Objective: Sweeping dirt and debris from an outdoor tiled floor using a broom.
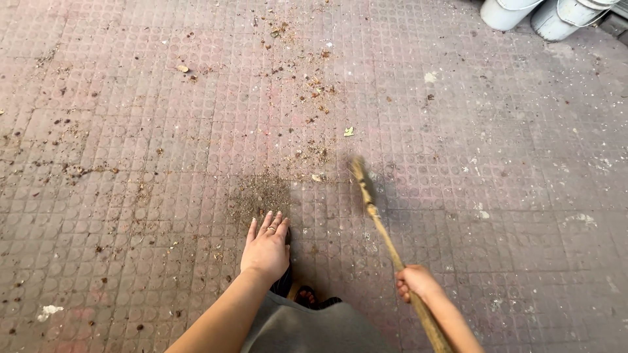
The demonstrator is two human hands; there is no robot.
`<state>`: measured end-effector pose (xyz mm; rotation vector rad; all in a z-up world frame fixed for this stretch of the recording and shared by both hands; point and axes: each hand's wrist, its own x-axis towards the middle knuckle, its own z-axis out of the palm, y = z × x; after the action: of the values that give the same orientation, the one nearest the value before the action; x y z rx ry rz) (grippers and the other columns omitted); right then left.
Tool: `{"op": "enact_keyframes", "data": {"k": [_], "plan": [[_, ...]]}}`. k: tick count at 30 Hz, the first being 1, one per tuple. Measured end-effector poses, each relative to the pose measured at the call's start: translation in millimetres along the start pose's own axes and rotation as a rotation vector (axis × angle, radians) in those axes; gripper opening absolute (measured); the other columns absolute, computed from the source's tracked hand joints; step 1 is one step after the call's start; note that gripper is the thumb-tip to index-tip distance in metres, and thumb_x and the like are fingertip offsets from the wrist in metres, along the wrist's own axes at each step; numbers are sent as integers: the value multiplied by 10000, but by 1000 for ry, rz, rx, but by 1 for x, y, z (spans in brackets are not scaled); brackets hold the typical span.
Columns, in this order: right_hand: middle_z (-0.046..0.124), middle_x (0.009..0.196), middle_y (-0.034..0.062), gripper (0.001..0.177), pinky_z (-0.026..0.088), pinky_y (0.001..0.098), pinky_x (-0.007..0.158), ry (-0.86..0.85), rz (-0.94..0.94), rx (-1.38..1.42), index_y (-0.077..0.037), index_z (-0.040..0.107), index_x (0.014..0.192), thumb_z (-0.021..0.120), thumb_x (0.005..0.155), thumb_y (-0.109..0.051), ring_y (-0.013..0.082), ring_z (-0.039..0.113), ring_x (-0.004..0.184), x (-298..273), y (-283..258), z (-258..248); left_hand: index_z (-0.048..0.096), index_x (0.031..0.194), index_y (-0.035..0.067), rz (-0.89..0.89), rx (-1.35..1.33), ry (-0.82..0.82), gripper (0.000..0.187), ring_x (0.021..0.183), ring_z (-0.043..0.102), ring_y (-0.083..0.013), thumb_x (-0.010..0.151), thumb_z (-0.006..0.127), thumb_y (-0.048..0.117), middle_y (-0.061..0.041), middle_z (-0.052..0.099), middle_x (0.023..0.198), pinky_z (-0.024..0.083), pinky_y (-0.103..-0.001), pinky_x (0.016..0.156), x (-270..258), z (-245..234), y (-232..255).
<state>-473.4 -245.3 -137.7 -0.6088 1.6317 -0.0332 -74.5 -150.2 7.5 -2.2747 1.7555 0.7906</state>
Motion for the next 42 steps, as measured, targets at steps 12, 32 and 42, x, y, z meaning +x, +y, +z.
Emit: {"op": "enact_keyframes", "data": {"k": [12,32,42], "plan": [[606,609,196,212,463,412,387,230,-92,-432,120,653,832,552,889,-57,285,599,441,82,-16,17,295,1574,143,-2,-35,6,611,1571,83,-187,1012,459,319,-10,198,1683,33,-456,1266,44,-20,-30],[508,623,25,496,370,314,377,-219,-42,-256,-146,586,1452,623,962,-82,125,443,437,-50,-147,120,290,1581,151,43,-30,-9,655,1580,95,-179,962,495,212,-9,222,1689,7,-448,1279,126,-65,-47],[470,646,42,188,311,335,410,23,103,215,-148,591,1136,573,961,-83,150,390,488,37,-121,7,238,1602,159,38,-11,-141,662,1590,47,-173,990,479,241,-11,156,1708,-14,-442,1285,131,-102,-57]]}}
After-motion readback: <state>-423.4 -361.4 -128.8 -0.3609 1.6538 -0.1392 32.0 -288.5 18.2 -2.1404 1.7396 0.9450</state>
